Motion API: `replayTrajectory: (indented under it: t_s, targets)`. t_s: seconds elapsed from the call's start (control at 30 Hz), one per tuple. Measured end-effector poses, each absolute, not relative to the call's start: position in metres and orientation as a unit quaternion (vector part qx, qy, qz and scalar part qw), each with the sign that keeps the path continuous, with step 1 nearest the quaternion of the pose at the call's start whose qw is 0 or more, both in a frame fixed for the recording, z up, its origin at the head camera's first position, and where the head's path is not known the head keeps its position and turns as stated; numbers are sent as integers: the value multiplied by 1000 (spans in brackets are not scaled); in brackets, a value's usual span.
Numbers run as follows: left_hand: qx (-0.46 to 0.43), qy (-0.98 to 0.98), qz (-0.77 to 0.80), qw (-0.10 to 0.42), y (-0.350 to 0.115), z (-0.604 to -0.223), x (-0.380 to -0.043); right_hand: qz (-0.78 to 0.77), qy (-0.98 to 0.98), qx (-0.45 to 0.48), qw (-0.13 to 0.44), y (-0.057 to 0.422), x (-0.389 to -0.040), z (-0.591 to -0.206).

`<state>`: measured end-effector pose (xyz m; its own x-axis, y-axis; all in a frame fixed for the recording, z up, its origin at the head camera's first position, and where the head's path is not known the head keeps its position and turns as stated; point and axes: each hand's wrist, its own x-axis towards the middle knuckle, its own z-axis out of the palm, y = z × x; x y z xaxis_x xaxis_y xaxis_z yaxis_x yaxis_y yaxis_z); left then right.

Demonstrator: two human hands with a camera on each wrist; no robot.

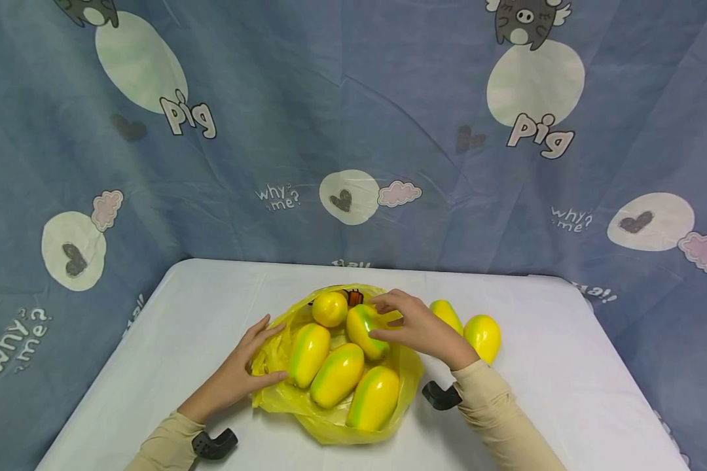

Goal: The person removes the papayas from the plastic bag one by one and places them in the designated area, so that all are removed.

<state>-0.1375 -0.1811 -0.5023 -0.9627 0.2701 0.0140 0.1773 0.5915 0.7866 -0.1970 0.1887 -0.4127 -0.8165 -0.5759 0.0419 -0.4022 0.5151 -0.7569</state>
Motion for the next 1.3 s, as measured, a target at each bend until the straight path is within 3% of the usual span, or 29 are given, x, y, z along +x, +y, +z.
replayTrajectory:
  t_s: [0.73, 1.3]
  targets:
    - [128, 890, 435, 59, -181, -501, -137, -283, 904, -272, 170, 154, -216, -423]
    - [134, 890, 433, 51, -182, -504, -138, -290, 897, -295, 153, 159, -219, -429]
